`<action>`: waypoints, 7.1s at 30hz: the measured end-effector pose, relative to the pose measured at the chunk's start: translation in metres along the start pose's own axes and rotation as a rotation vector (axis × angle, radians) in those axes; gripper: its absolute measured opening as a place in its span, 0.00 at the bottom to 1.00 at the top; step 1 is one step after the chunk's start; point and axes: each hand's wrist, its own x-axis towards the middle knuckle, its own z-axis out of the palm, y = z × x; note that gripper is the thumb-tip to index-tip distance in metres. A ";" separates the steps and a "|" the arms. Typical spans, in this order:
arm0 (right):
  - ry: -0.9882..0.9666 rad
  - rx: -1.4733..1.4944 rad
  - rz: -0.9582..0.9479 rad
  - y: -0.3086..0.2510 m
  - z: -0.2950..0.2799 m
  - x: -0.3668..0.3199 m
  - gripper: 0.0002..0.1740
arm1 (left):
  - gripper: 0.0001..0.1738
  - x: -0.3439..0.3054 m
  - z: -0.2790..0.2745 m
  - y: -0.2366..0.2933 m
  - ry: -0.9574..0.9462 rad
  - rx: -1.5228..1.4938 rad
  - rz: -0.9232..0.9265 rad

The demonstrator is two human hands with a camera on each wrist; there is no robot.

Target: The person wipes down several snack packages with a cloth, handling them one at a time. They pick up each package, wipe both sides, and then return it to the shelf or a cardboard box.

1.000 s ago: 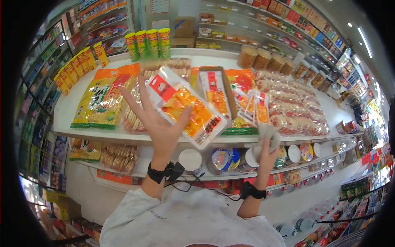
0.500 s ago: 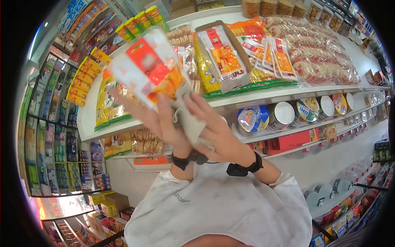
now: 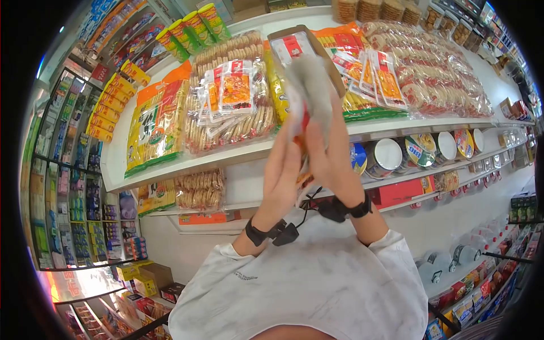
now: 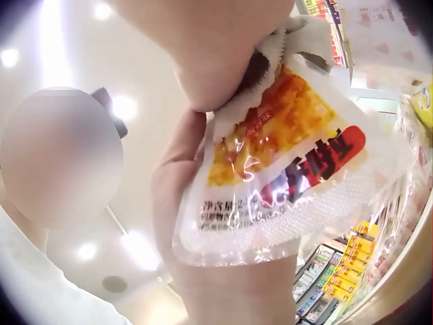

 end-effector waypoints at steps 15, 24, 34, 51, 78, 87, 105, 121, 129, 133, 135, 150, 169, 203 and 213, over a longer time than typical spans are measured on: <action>-0.037 0.326 0.488 -0.014 -0.004 -0.061 0.14 | 0.26 0.035 -0.006 -0.001 0.370 -0.219 0.079; -0.209 -0.059 -0.030 -0.022 0.017 -0.050 0.30 | 0.42 0.020 -0.009 -0.006 0.081 -0.545 -0.078; -0.225 -0.591 -0.266 -0.016 0.006 0.012 0.30 | 0.46 0.001 -0.012 -0.026 -0.068 -0.432 -0.350; -0.239 -0.029 0.181 0.002 0.004 -0.057 0.17 | 0.30 0.041 -0.051 -0.015 0.352 -0.806 -0.204; -0.318 -0.273 -0.016 -0.011 -0.003 -0.049 0.23 | 0.25 0.029 -0.018 -0.002 0.066 -0.352 -0.087; -0.010 -0.229 0.020 -0.011 0.003 -0.049 0.25 | 0.31 0.018 -0.024 -0.004 0.020 -0.674 -0.551; -0.217 0.203 0.564 0.003 -0.030 -0.058 0.25 | 0.29 0.008 -0.023 -0.008 0.010 -0.143 -0.159; 0.510 -0.297 0.283 0.090 -0.150 -0.008 0.20 | 0.40 0.165 -0.007 -0.079 0.040 1.173 0.513; 0.659 -0.021 0.338 0.073 -0.132 -0.035 0.22 | 0.38 0.158 -0.006 -0.061 -0.124 1.152 0.374; 0.573 0.219 0.482 0.049 -0.124 -0.035 0.24 | 0.31 0.142 -0.001 -0.060 0.074 0.721 0.557; 0.579 0.252 0.489 0.042 -0.117 -0.034 0.24 | 0.29 0.127 0.001 -0.056 0.124 0.434 0.551; -0.041 0.329 0.516 -0.012 -0.027 -0.061 0.31 | 0.30 0.052 0.009 -0.026 0.156 0.217 0.536; 0.472 0.311 0.599 0.003 0.003 -0.052 0.22 | 0.24 0.004 -0.066 -0.018 0.336 -0.605 -0.085; -0.803 -0.264 0.193 -0.009 0.127 -0.085 0.34 | 0.38 -0.017 -0.192 -0.033 0.497 -1.038 -0.213; 0.051 0.315 1.024 -0.004 0.118 -0.123 0.25 | 0.22 -0.027 -0.170 -0.064 0.435 -0.755 -0.460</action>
